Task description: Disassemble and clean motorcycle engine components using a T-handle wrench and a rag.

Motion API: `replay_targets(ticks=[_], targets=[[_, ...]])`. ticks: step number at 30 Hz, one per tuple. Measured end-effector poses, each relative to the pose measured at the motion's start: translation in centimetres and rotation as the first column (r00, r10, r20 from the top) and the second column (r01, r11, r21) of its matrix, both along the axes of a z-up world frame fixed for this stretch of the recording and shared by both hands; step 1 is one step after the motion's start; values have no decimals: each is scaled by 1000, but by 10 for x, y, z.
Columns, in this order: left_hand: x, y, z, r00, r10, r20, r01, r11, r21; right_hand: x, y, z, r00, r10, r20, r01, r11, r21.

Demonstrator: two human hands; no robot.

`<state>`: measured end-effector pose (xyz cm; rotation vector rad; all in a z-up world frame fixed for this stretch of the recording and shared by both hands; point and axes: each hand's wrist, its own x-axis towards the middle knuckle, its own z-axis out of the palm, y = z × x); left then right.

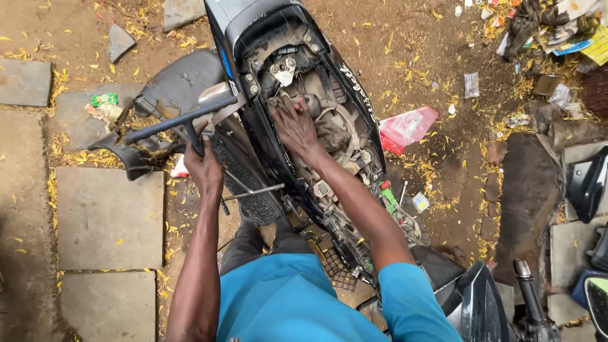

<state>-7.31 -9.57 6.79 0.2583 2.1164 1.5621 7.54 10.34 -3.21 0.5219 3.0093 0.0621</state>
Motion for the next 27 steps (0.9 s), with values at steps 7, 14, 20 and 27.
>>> replay_targets(ticks=[7, 14, 20, 27], targets=[[16, 7, -4, 999, -31, -23, 32, 998, 47, -14, 23, -19, 1000, -11, 24, 12, 999, -31], [6, 1, -1, 993, -40, -109, 37, 999, -25, 19, -32, -41, 885, -352, -304, 315, 935, -164], [10, 1, 2, 993, -25, -119, 18, 998, -54, 10, -26, -14, 854, -425, -299, 338, 891, -302], [7, -2, 3, 999, -24, -33, 25, 999, 30, 26, -16, 25, 184, -957, -224, 161, 254, -954]])
